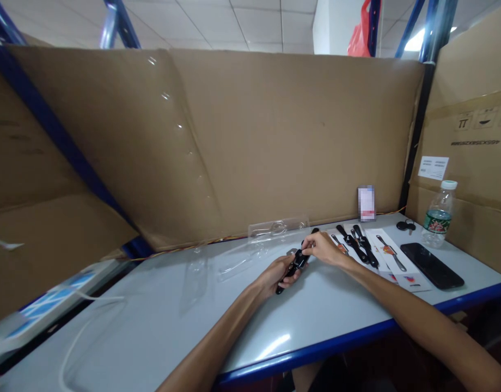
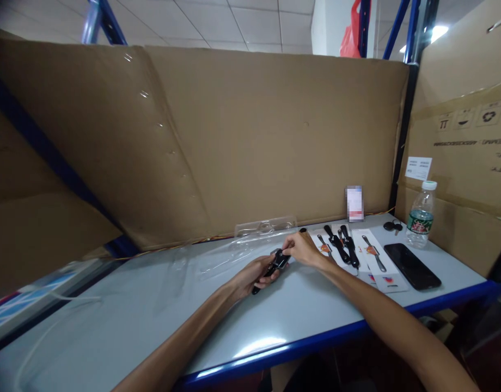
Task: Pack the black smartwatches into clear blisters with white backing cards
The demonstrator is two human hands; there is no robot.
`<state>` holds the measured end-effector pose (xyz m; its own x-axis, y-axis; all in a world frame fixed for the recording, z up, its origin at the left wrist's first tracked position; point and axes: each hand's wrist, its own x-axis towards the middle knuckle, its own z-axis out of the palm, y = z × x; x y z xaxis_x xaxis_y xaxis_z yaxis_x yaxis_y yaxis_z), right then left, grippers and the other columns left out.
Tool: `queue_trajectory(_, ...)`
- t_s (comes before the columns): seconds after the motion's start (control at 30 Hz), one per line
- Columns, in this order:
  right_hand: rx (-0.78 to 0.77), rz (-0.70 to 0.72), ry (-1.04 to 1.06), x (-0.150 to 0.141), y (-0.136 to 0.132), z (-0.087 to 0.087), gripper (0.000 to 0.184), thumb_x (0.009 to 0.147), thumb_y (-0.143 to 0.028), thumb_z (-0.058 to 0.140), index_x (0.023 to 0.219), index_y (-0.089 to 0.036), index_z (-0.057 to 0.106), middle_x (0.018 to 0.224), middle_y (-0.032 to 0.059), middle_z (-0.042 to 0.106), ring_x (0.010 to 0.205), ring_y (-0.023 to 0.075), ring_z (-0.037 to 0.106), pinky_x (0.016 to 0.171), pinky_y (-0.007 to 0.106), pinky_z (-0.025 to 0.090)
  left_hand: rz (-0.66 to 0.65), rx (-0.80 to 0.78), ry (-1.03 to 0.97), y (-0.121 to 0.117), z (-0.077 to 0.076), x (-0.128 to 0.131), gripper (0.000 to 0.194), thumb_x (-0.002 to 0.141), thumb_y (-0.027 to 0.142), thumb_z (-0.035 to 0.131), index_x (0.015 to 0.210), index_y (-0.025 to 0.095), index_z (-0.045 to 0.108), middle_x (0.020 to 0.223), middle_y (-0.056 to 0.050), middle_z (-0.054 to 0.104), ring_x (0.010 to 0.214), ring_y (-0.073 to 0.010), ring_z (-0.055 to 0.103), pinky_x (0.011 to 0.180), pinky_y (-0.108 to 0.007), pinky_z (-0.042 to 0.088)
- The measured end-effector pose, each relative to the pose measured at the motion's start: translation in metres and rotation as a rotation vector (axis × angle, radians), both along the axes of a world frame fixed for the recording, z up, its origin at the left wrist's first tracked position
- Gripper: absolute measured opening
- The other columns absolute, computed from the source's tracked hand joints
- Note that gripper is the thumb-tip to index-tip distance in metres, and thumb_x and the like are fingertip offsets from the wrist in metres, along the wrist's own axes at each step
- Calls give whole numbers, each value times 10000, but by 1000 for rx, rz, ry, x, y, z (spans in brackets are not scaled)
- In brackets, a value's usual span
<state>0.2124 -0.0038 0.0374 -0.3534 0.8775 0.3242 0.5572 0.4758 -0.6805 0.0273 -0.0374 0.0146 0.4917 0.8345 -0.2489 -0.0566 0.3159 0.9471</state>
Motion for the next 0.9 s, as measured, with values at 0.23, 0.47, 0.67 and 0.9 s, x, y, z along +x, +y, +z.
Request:
queue_trajectory(0.23,62,-24,-149,-11,-9,-5,75,778,-155,734,832,-199,763,802,8,746,755,140,655,684,211,412,-25,22,51,-2,2,1,355,825,479,680,825,187,478,575,49,496,379,-16,246,367,-157,61)
queue_trajectory(0.47,276,-234,-51,13,2,15,103,873,-204,627,872,-208,731,903,25,740,824,153,644,735,229,420,51,47,-72,8,-10,-2,354,823,398,695,732,187,426,557,64,461,367,1,225,348,-144,81)
queue_trajectory(0.67,278,-516,-151,52,16,31,133,892,-243,589,892,-216,719,867,27,750,802,169,662,690,240,410,362,56,-215,18,-13,-5,377,886,388,646,677,182,409,503,68,423,348,-2,241,324,-129,117)
queue_trajectory(0.9,244,-675,-241,78,25,41,186,897,-255,556,936,-239,737,928,30,767,863,176,692,685,232,429,554,97,-309,17,-6,-14,284,927,320,604,748,169,444,523,68,469,341,-3,272,320,-101,148)
